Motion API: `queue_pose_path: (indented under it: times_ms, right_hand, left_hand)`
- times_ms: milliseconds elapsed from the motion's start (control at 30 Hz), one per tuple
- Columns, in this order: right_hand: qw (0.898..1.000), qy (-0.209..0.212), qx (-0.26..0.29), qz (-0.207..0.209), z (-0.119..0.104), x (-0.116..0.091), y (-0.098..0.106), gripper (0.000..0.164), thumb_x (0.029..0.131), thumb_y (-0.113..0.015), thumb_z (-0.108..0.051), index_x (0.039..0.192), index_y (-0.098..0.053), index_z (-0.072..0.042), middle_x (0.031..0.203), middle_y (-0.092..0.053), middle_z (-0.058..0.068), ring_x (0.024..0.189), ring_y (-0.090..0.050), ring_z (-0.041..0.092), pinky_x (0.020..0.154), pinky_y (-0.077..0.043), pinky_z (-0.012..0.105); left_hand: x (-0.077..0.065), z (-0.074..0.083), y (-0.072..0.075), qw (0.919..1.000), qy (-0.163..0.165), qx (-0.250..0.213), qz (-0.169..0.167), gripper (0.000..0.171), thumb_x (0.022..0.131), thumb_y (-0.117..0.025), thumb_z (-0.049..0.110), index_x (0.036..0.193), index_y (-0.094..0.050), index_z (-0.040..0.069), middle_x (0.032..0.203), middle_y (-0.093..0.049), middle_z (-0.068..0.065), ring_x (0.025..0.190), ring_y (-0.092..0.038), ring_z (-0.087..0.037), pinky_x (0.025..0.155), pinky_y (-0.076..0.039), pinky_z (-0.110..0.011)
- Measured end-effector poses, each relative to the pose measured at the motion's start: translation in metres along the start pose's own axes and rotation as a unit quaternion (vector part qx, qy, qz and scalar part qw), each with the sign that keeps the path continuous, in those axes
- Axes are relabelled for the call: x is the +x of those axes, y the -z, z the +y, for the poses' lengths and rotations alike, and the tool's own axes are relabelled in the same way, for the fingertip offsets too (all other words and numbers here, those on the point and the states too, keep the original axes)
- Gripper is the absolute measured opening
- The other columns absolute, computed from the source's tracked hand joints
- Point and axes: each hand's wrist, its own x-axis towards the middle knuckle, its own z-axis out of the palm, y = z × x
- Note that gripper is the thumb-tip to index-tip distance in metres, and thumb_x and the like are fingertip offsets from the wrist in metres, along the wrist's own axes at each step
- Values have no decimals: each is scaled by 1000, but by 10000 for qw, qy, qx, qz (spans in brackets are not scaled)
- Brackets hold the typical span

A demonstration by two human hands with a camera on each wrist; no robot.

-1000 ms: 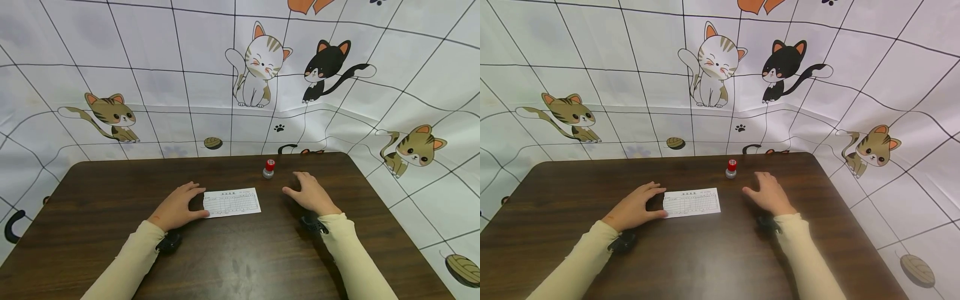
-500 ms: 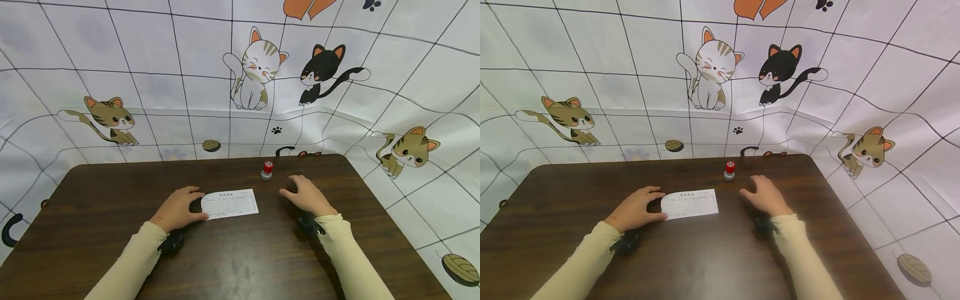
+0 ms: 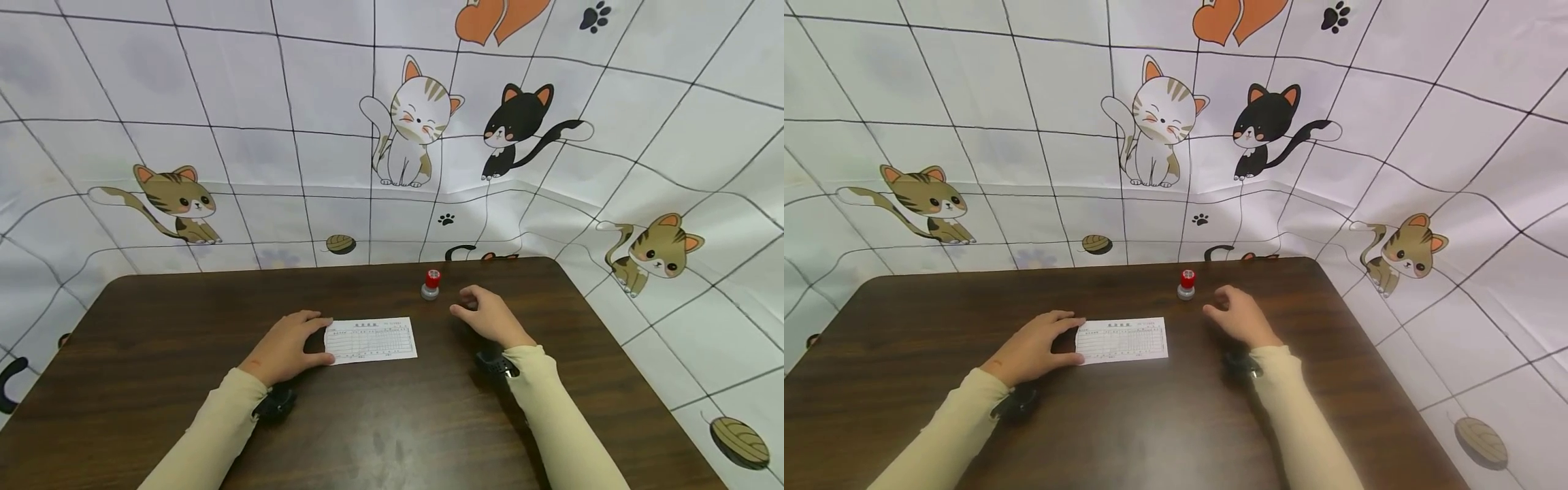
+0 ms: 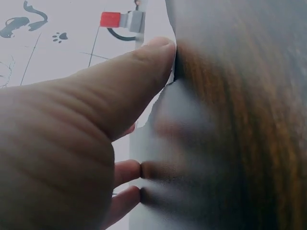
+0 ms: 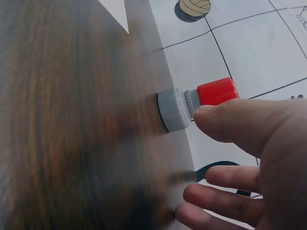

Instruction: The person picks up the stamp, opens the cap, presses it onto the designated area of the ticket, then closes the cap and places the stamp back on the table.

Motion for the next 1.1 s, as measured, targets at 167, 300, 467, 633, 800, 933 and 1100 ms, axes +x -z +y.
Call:
queue_pose_path:
  times_ms: [167,300,467,633,800,933,1100]
  right_hand:
    - [9990,38,403,178,-5,13,-2,44,101,-68,-20,138,-58,1,130,-66,19,120,-64,35,102,-51,53]
    - [9981,97,541,289,-13,24,-6,44,101,-67,-15,141,-56,1,128,-66,19,118,-64,35,100,-52,52]
    - [9978,51,627,217,-22,33,-11,50,100,-69,-21,143,-53,-1,131,-64,20,120,-64,35,101,-52,51]
    - [9977,-4,627,257,-28,40,-13,48,100,-70,-28,139,-56,-3,127,-65,18,114,-65,33,99,-53,50]
    - [9969,-28,662,416,-30,45,-17,49,98,-73,-30,136,-58,-3,122,-67,16,108,-65,31,96,-54,48]
    - [9965,64,564,608,-32,47,-22,47,98,-74,-29,135,-60,-4,120,-68,15,105,-65,30,93,-55,46]
    - [9961,132,512,713,-36,49,-26,43,98,-73,-27,132,-62,-4,115,-69,14,101,-66,28,88,-55,45]
  left_hand:
    - [-1,0,0,10000,-47,-9,14,69,87,-81,48,144,-63,14,151,-51,-22,138,-47,-48,114,-32,-67]
    - [-2,-1,-1,10000,-58,-41,-4,68,89,-80,48,144,-63,13,152,-49,-23,140,-46,-47,116,-28,-68]
    - [-1,-2,-2,10000,-64,-40,-53,68,89,-80,47,145,-62,13,152,-48,-24,141,-45,-46,117,-25,-69]
    - [0,-1,-1,9999,-83,-18,-86,69,90,-79,47,146,-60,13,153,-48,-24,141,-44,-46,117,-25,-69]
    - [1,-1,-1,9999,-60,-29,-95,69,90,-79,47,147,-60,13,154,-47,-23,143,-43,-45,118,-24,-67]
    - [0,-2,-2,9999,-46,-22,-104,69,90,-79,47,147,-60,14,154,-47,-23,143,-43,-44,119,-23,-67]
    - [0,-2,-1,9999,6,-16,-127,69,89,-79,46,147,-60,14,154,-47,-23,143,-43,-44,119,-22,-67]
